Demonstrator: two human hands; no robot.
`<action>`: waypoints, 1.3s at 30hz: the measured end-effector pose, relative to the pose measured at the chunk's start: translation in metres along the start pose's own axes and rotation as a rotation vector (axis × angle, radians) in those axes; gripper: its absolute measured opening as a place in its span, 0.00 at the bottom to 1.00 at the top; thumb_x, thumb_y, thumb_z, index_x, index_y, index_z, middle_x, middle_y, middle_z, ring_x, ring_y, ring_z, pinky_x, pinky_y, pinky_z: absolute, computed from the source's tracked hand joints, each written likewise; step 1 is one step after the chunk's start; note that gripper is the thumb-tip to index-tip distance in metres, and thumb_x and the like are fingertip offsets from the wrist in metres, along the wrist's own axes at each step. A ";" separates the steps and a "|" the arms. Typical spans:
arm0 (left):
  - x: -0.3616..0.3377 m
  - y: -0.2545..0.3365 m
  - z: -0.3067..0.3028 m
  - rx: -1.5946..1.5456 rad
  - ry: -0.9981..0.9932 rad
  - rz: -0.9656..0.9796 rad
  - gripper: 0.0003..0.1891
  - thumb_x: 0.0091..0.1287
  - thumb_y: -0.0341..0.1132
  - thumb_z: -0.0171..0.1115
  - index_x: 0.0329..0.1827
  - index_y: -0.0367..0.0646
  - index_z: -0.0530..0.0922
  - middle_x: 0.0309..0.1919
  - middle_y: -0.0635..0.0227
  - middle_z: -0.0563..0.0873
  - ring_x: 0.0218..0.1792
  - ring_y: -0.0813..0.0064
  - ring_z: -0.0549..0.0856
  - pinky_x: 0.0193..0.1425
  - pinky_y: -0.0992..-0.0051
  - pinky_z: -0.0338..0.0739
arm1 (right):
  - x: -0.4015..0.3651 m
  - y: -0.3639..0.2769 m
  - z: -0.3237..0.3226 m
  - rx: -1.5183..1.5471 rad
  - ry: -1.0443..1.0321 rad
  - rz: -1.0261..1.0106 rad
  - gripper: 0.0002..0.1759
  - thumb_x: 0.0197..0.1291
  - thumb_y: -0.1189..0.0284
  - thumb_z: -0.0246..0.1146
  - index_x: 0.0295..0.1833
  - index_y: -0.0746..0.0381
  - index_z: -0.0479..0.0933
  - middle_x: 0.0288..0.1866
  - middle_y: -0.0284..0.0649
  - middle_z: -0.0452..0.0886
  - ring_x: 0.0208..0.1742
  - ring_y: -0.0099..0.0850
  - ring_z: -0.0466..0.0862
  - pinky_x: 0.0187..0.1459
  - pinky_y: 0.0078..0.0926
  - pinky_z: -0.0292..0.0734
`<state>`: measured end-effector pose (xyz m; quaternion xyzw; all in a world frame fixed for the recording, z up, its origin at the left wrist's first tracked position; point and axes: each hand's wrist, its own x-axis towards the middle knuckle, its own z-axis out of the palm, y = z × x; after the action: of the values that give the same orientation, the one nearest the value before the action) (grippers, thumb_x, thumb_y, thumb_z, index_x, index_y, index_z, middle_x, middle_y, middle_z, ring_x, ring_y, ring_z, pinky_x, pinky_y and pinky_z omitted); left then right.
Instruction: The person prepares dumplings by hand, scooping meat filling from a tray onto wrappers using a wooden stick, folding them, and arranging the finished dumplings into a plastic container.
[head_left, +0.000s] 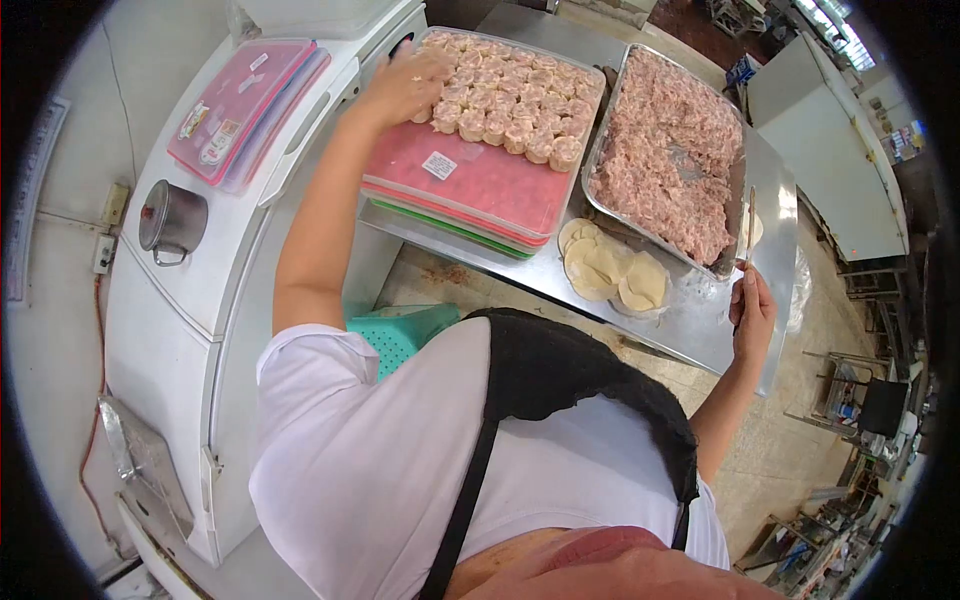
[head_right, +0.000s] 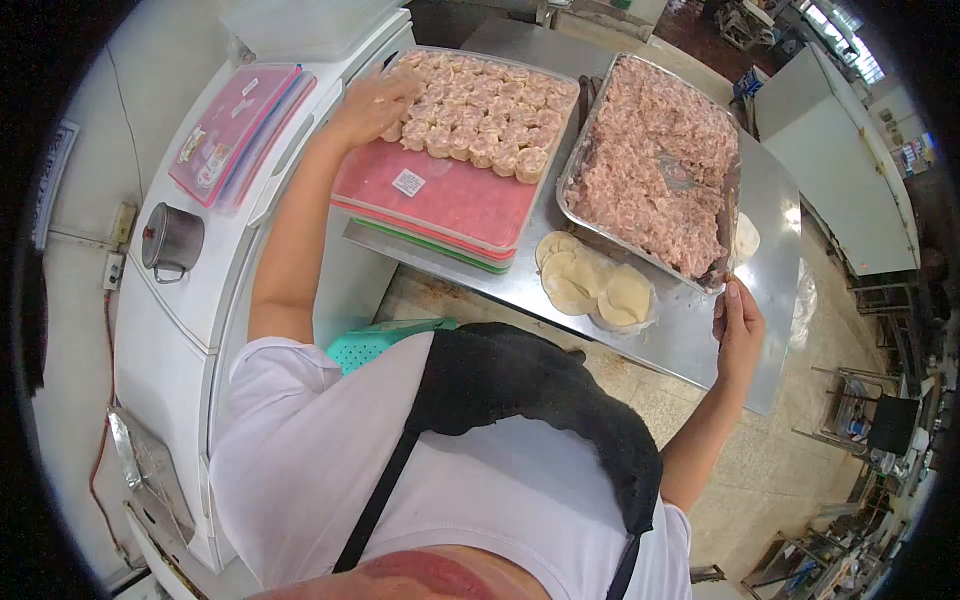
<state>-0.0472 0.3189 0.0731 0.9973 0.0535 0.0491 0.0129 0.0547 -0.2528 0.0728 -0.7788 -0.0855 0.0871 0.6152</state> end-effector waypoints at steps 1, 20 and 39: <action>-0.003 0.007 -0.007 -0.042 0.234 0.026 0.26 0.67 0.44 0.49 0.69 0.50 0.66 0.64 0.61 0.75 0.64 0.55 0.72 0.66 0.51 0.64 | 0.004 0.002 -0.003 -0.015 0.010 -0.002 0.18 0.72 0.61 0.55 0.55 0.64 0.77 0.22 0.24 0.66 0.17 0.11 0.59 0.18 0.12 0.50; -0.042 0.116 0.001 -0.109 0.122 -0.641 0.30 0.63 0.33 0.54 0.71 0.50 0.64 0.50 0.52 0.83 0.50 0.54 0.82 0.50 0.60 0.75 | 0.145 0.028 -0.076 -0.870 -0.486 -0.264 0.24 0.71 0.55 0.52 0.37 0.67 0.77 0.30 0.56 0.80 0.34 0.50 0.80 0.38 0.43 0.73; 0.004 0.431 0.094 -0.589 -0.008 0.088 0.14 0.56 0.33 0.68 0.44 0.41 0.80 0.40 0.60 0.79 0.45 0.56 0.78 0.51 0.63 0.73 | 0.176 -0.015 -0.105 -1.412 -0.744 -0.777 0.16 0.61 0.60 0.60 0.30 0.58 0.83 0.26 0.45 0.82 0.30 0.45 0.84 0.30 0.40 0.78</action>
<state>0.0114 -0.1105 -0.0067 0.9521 -0.0062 0.0592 0.3000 0.2502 -0.3065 0.1064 -0.8139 -0.5721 0.0466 -0.0900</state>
